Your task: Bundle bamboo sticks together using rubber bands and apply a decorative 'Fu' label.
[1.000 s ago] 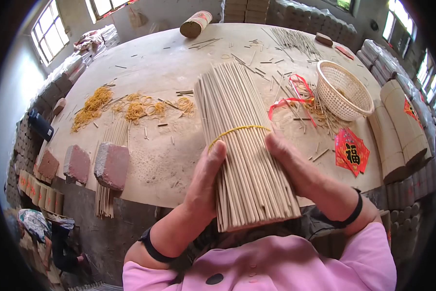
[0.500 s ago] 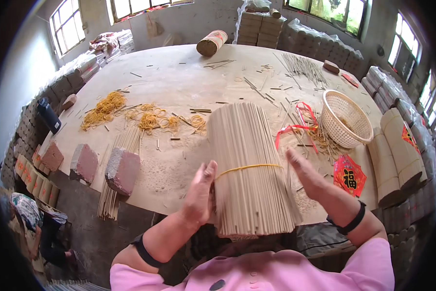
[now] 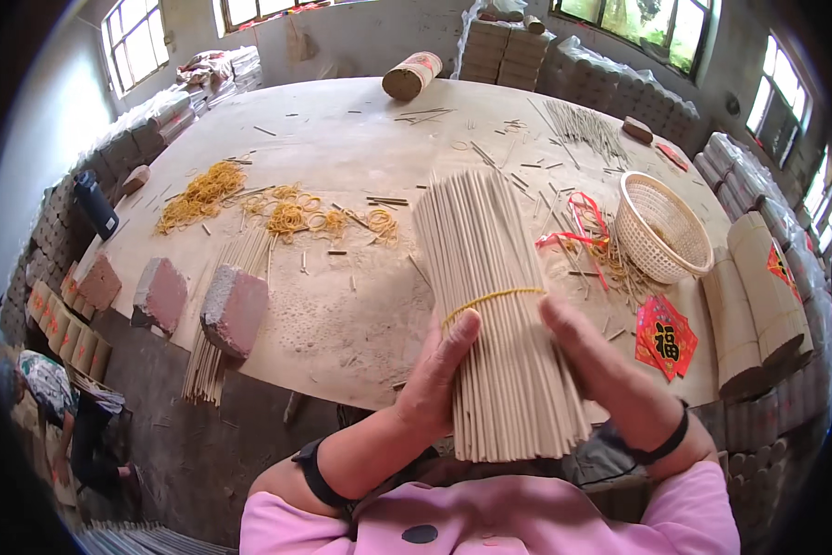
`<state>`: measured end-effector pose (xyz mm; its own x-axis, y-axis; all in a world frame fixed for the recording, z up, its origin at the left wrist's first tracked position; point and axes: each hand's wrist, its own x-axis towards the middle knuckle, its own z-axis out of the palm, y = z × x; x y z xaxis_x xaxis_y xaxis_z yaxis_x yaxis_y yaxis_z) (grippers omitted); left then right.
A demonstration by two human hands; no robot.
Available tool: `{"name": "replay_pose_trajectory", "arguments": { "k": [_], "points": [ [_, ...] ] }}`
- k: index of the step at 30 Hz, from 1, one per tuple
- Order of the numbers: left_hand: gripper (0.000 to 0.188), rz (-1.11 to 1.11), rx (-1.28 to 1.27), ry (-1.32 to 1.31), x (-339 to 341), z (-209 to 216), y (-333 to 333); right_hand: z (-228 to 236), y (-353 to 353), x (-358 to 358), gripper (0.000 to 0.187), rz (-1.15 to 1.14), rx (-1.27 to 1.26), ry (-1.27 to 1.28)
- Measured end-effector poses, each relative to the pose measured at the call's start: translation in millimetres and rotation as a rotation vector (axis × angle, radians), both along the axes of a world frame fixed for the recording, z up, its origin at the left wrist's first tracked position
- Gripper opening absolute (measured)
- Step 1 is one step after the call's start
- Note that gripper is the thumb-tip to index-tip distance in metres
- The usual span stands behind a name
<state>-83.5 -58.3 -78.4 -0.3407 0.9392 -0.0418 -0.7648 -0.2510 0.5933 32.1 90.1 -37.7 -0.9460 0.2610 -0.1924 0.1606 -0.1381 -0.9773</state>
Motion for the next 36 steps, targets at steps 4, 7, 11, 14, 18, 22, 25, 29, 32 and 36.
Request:
{"name": "replay_pose_trajectory", "arguments": {
  "k": [4, 7, 11, 14, 18, 22, 25, 29, 32, 36],
  "points": [
    [0.070, 0.213, -0.216, 0.217, -31.4, -23.0, -10.3, 10.3, 27.0, 11.6, 0.075, -0.183, 0.264, -0.114],
    [0.073, 0.116, -0.102, 0.139, -7.7, -9.4, 1.5, -31.6, 31.7, 4.3, 0.079, -0.097, 0.289, -0.108],
    [0.072, 0.103, -0.040, 0.273, -5.6, -3.7, 1.0, 10.5, 18.1, 2.7, 0.082, 0.009, 0.324, 0.004],
    [0.073, 0.249, -0.156, 0.480, -22.0, -17.2, -11.1, 13.5, 35.6, 6.9, 0.082, -0.159, 0.550, -0.114],
    [0.073, 0.341, -0.172, 0.256, 0.7, -21.2, -4.8, -27.7, 13.6, -3.0, 0.082, -0.045, 0.169, -0.075],
    [0.085, 0.053, 0.073, 0.138, -7.9, 1.6, -6.2, 27.5, 8.6, 5.2, 0.084, 0.099, 0.158, -0.071],
    [0.082, 0.213, -0.160, 0.191, -40.6, -25.8, -26.2, 5.5, 30.8, 5.6, 0.089, -0.227, 0.392, -0.248],
    [0.079, 0.180, -0.057, 0.171, 1.2, -2.5, -12.2, -28.8, 13.6, -9.5, 0.092, -0.027, 0.226, -0.117],
    [0.078, 0.062, 0.077, 0.080, -5.0, -3.2, -9.5, 3.4, 10.7, -8.4, 0.090, -0.077, 0.313, -0.104],
    [0.075, 0.262, -0.171, 0.342, -33.3, -30.2, -27.8, -1.2, 28.8, 7.2, 0.082, -0.143, 0.310, -0.245]
  ]
}}
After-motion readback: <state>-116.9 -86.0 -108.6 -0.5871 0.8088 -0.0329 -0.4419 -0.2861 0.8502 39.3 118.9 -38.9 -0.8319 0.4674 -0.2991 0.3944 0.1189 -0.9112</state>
